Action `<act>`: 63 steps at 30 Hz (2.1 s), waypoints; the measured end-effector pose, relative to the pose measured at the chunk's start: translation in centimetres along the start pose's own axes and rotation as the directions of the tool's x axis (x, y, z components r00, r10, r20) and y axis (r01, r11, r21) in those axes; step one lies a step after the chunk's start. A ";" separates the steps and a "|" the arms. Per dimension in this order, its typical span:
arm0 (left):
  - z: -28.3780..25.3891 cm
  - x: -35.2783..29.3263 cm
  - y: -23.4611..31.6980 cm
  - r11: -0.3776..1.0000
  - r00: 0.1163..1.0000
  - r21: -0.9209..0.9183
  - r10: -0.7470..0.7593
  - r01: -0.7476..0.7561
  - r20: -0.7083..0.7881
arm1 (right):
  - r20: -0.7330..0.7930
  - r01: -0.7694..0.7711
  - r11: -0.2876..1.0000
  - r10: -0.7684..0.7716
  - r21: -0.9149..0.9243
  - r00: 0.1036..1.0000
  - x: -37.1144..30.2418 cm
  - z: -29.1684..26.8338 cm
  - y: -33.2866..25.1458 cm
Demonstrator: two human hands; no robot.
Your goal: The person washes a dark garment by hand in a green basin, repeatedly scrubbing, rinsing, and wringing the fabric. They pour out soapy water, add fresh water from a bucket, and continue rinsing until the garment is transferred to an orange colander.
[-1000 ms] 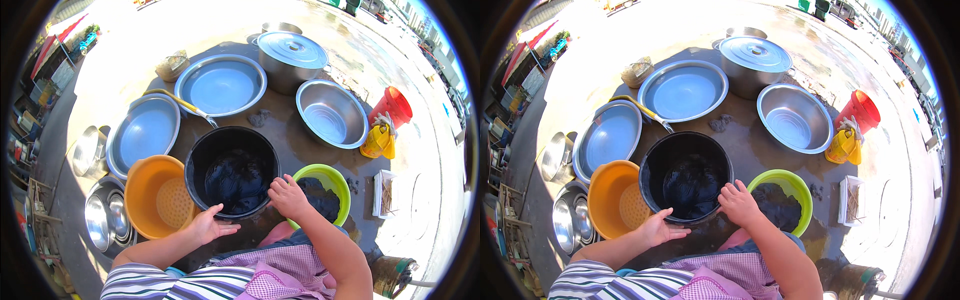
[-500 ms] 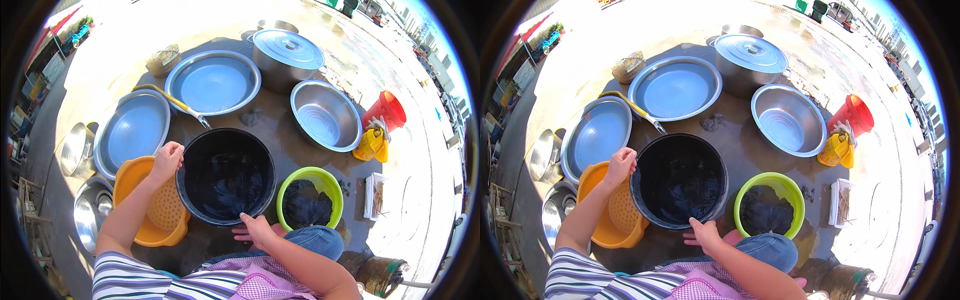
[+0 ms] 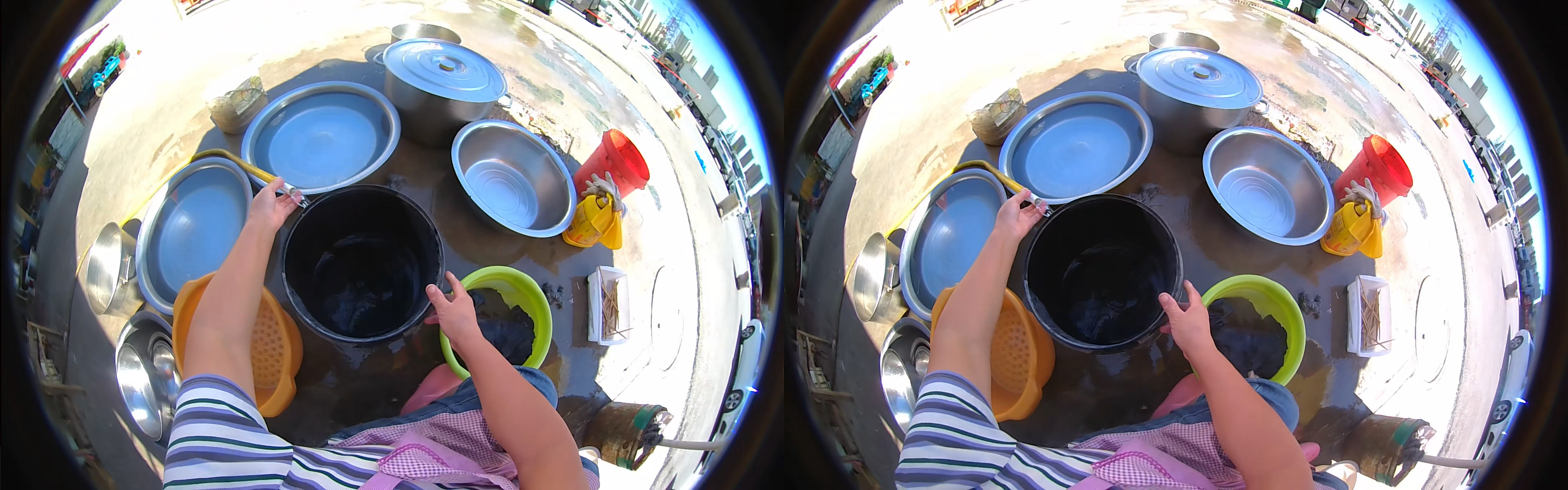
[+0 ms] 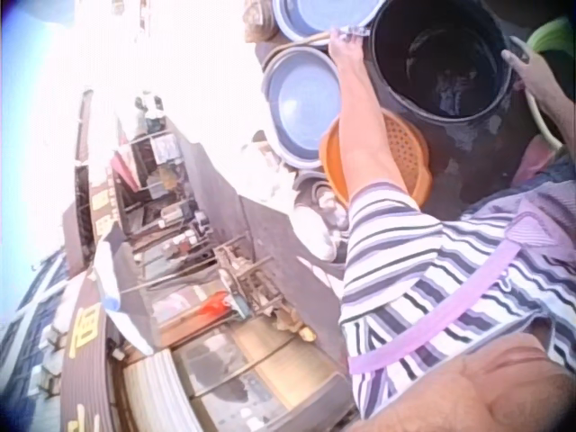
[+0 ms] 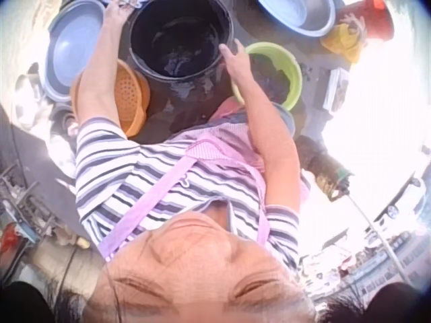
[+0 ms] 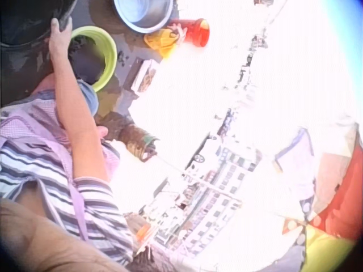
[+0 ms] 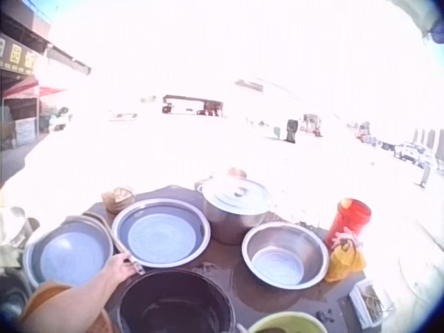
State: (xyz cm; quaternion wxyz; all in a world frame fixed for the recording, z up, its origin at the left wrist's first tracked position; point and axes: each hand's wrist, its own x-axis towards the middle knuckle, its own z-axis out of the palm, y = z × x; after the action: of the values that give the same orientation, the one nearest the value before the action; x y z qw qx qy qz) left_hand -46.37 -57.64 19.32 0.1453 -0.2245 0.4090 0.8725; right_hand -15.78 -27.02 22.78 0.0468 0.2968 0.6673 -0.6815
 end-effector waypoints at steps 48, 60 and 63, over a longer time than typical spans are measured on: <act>-0.6 -0.7 0.8 0.107 0.690 0.922 0.697 -0.371 0.197 | 0.073 -0.127 0.904 0.106 0.408 0.992 5.4 1.1 -8.3; 9.9 -19.9 -22.6 0.037 0.435 0.434 0.035 -0.900 0.900 | -0.763 -0.539 0.728 0.036 -0.422 0.646 -2.4 -30.5 17.7; 8.8 -15.5 -32.6 -0.102 0.695 0.688 -0.147 -0.718 0.704 | -0.743 -0.567 0.800 0.255 -0.198 0.619 -4.0 -27.6 23.8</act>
State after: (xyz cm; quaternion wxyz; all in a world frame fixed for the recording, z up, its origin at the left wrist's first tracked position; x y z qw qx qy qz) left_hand -21.30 -31.52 11.08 0.1607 0.3351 0.8654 0.3360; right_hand 7.89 -4.98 5.52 0.0185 0.6570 0.6755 -0.3341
